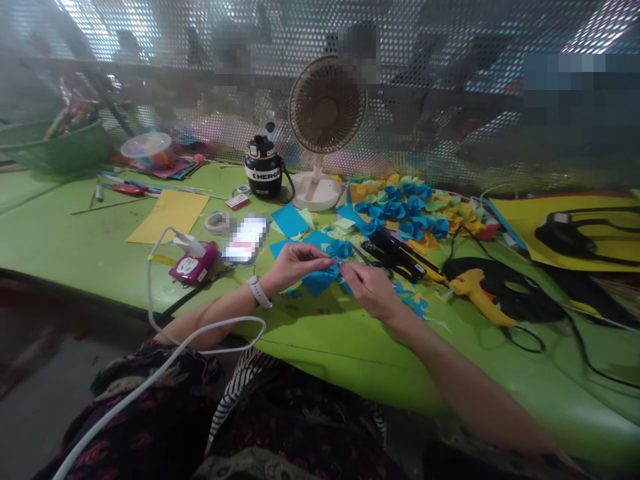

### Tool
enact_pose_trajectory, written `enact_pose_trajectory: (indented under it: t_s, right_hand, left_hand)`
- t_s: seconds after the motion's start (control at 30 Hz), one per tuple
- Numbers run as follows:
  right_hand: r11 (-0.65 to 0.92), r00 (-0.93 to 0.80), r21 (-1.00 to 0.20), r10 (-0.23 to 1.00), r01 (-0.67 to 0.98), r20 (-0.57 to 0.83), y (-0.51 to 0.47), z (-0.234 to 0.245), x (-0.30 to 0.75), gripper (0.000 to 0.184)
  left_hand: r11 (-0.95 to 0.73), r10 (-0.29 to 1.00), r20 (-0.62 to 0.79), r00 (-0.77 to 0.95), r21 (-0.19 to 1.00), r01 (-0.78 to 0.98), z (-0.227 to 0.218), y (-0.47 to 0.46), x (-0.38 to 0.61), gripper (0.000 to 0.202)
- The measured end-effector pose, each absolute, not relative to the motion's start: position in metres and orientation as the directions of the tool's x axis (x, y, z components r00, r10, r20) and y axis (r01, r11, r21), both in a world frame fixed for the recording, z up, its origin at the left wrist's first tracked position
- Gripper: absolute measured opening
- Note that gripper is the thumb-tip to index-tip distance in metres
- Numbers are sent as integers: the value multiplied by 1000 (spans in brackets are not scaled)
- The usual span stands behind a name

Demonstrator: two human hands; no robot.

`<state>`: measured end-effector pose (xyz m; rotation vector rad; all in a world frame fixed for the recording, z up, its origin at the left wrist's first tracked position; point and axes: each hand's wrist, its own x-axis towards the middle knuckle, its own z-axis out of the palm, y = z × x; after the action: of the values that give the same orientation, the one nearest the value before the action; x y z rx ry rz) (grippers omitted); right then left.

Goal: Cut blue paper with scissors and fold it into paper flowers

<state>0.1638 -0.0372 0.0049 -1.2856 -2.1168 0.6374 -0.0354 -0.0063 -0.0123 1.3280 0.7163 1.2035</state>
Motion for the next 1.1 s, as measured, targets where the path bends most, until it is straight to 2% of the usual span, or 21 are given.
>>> enact_pose_trajectory:
  t_s: [0.27,0.57,0.67,0.87,1.1]
  right_hand:
    - [377,-404,-722,903,581,147,-37,5,165,45]
    - [353,-456,-784,884,510,102,-33,6,170,54]
    - [403,-446,-764,879,503,170,-33,4,168,46]
    - [546,-331,-667,838,507,435,-33,-4,164,26]
    - [540,-357,-701,840,466,409,-31,0,167,26]
  left_hand:
    - [-169,938,227,261,959,-227,-10,-11,-33,29]
    - [-76,940,167,299,953,-294,-14,-10,-30,35]
    - [-112,949,188,255,952,-285,-13,-11,-29,35]
    - [-128,963,187,193,951,-283,-16,-10,-28,34]
    - [-117,950,197,241,944,-308,-20,-6,-30,30]
